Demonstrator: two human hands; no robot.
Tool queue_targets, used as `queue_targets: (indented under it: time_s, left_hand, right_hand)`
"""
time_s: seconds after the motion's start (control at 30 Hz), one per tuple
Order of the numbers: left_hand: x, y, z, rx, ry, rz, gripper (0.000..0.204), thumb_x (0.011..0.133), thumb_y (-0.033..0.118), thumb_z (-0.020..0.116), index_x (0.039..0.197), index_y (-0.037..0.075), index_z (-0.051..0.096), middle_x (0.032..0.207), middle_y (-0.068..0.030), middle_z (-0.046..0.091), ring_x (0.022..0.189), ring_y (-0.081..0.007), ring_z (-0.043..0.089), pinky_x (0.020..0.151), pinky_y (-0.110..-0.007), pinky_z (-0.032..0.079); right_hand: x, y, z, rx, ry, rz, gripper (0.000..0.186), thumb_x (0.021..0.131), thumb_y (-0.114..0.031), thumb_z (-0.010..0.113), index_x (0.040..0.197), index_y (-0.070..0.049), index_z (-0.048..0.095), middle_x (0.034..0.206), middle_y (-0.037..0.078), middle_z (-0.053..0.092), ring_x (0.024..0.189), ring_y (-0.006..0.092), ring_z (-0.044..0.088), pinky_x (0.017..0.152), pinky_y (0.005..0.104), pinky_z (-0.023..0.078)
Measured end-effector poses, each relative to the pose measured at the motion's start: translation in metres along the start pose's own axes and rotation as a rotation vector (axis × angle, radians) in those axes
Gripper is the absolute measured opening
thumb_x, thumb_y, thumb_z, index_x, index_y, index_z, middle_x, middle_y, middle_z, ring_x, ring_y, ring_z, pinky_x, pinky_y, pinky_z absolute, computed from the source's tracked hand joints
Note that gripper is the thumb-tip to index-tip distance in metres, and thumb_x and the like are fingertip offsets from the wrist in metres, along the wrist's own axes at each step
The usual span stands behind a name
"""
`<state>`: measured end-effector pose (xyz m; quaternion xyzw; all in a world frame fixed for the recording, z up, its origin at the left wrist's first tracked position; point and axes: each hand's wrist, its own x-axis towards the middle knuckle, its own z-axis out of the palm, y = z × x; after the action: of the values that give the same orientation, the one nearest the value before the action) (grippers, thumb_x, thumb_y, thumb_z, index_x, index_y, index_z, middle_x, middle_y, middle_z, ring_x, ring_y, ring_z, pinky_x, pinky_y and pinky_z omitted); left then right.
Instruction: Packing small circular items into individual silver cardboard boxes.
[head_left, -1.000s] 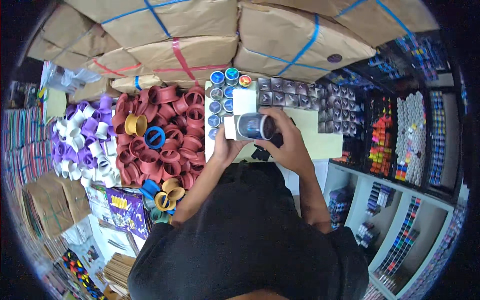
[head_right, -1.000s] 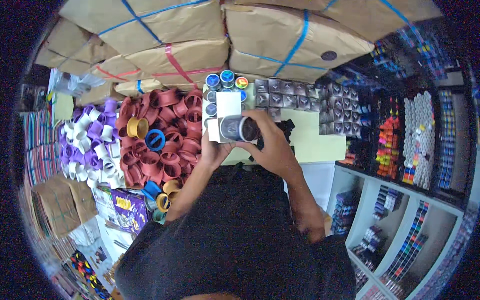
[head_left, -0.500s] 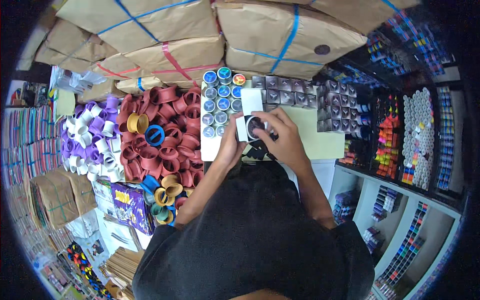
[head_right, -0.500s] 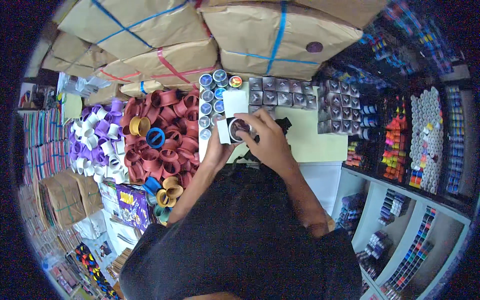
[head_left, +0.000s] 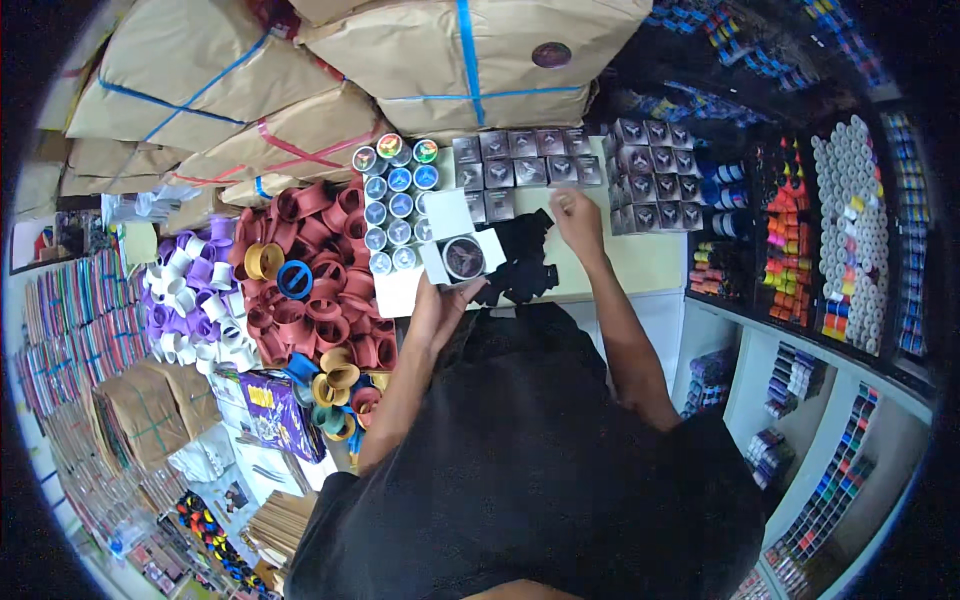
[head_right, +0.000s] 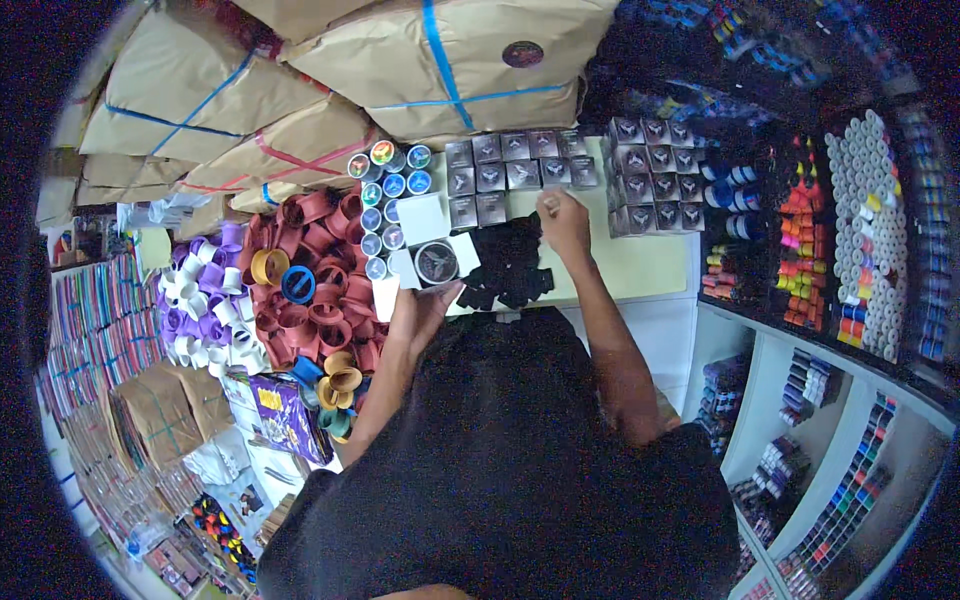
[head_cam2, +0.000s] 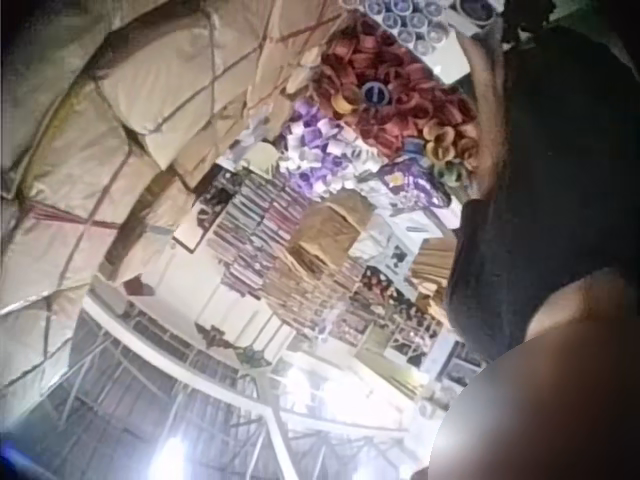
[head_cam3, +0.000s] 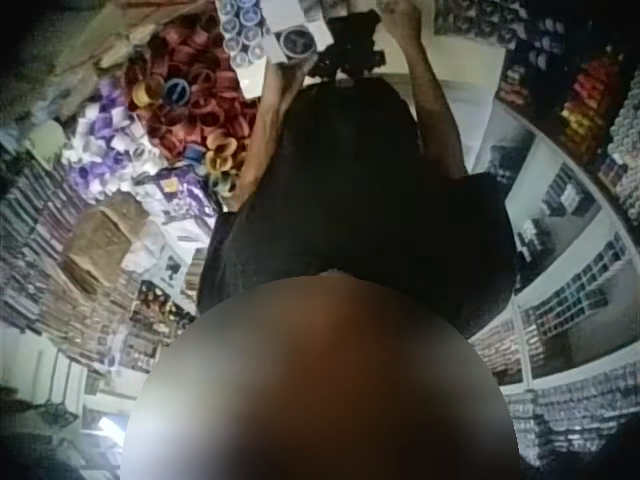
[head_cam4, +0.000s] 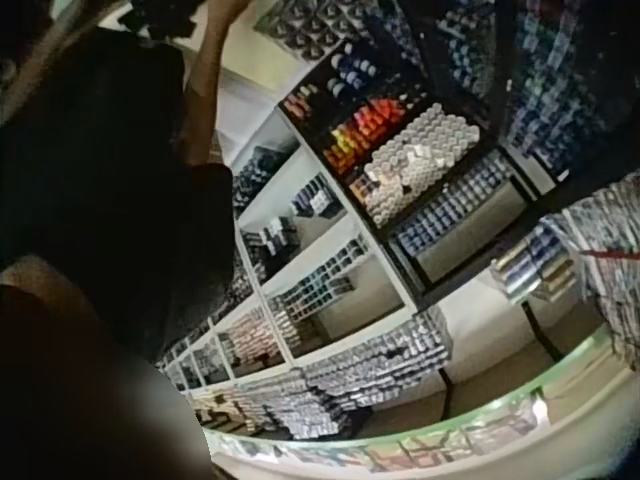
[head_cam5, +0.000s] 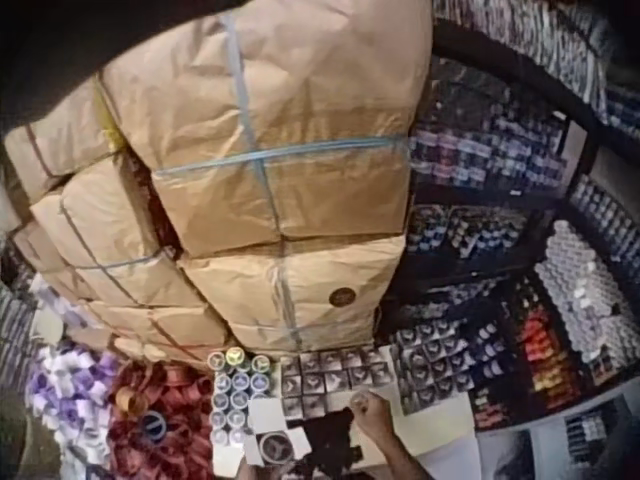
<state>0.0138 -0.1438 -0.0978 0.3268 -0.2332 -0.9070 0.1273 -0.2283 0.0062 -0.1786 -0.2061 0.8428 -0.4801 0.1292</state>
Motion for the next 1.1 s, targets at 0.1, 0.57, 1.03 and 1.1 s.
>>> queue_targets:
  time_s: [0.1, 0.57, 1.03, 1.1]
  left_hand:
    - [-0.004, -0.013, -0.007, -0.136, -0.012, -0.027, 0.049, 0.106, 0.043, 0.045, 0.138, 0.006, 0.050, 0.129, -0.0144, 0.062, 0.111, -0.0308, 0.066, 0.096, -0.047, 0.058]
    - [-0.026, -0.040, 0.012, -0.205, 0.047, 0.145, 0.051, 0.108, 0.042, 0.041, 0.140, 0.004, 0.048, 0.133, -0.0161, 0.060, 0.116, -0.0326, 0.064, 0.096, -0.046, 0.058]
    - [-0.013, -0.047, 0.066, 0.181, 0.022, 0.245, 0.057, 0.105, 0.049, 0.048, 0.144, 0.008, 0.043, 0.128, -0.0070, 0.060, 0.115, -0.0209, 0.062, 0.096, -0.040, 0.055]
    - [-0.014, -0.045, 0.069, 0.187, 0.012, 0.276, 0.059, 0.103, 0.049, 0.051, 0.145, 0.008, 0.041, 0.129, -0.0069, 0.059, 0.115, -0.0203, 0.062, 0.098, -0.039, 0.054]
  right_hand:
    - [-0.006, 0.095, 0.024, -0.264, -0.178, -0.109, 0.036, 0.084, -0.002, 0.067, 0.120, -0.008, 0.066, 0.108, 0.018, 0.064, 0.100, 0.0363, 0.065, 0.087, 0.0442, 0.052]
    - [-0.004, 0.066, 0.015, -0.072, -0.044, -0.209, 0.021, 0.094, -0.012, 0.065, 0.112, -0.005, 0.070, 0.103, 0.015, 0.070, 0.093, 0.0331, 0.067, 0.083, 0.0424, 0.054]
    - [-0.061, -0.149, -0.079, 0.244, -0.073, -0.485, 0.020, 0.081, -0.002, 0.077, 0.101, -0.003, 0.073, 0.088, 0.009, 0.069, 0.075, 0.0225, 0.070, 0.065, 0.0317, 0.056]
    - [-0.063, -0.150, -0.080, 0.230, -0.072, -0.541, 0.021, 0.080, -0.002, 0.077, 0.100, -0.003, 0.073, 0.088, 0.009, 0.068, 0.075, 0.0232, 0.069, 0.065, 0.0326, 0.055]
